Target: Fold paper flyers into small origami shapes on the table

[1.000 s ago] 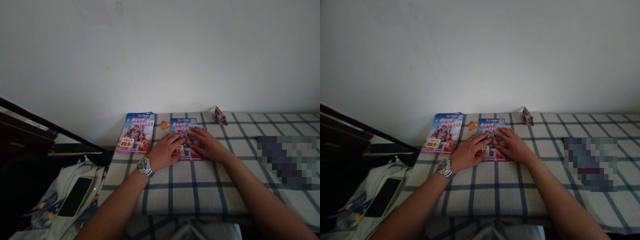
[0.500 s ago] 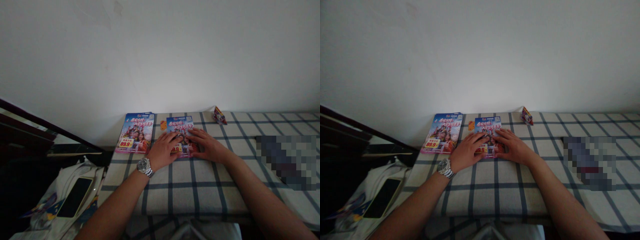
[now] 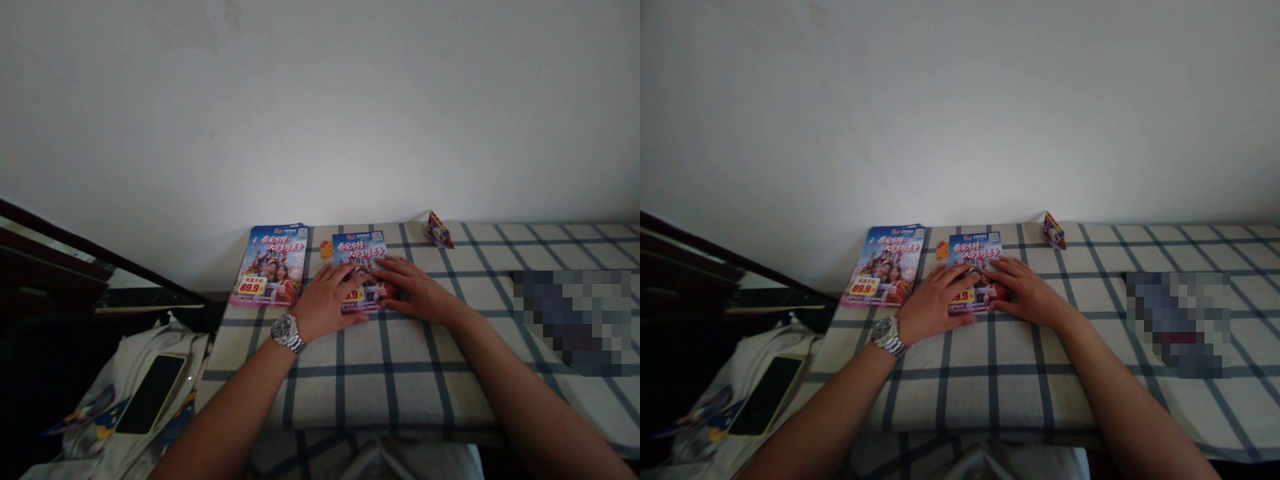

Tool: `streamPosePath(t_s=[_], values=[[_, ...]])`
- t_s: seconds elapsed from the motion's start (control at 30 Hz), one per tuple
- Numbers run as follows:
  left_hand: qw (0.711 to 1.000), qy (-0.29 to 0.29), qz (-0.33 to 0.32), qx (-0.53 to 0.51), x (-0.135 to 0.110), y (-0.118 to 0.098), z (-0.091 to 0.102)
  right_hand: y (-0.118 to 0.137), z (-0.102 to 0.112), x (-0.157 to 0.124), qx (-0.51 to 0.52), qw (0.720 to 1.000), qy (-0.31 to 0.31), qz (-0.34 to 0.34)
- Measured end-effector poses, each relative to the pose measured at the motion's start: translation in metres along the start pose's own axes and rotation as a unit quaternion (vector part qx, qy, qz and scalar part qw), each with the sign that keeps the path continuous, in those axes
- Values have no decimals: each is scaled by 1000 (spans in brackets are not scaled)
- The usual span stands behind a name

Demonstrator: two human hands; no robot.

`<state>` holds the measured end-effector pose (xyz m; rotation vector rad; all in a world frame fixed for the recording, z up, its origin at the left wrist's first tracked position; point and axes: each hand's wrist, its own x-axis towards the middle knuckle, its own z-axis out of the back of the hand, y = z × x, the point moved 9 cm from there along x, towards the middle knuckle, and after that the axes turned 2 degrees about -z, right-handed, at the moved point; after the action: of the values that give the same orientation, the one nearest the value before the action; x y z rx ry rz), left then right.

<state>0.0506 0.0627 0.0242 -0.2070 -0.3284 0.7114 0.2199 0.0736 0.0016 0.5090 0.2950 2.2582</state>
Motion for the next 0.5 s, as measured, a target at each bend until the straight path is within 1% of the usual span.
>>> streamPosePath(t_s=[0.3, 0.5], values=[[1000, -11, 2, -1, 0, 3, -2, 6, 4, 2, 14, 1000, -9, 2], [1000, -17, 4, -9, 1, 3, 1, 13, 13, 2, 38, 999, -19, 14]])
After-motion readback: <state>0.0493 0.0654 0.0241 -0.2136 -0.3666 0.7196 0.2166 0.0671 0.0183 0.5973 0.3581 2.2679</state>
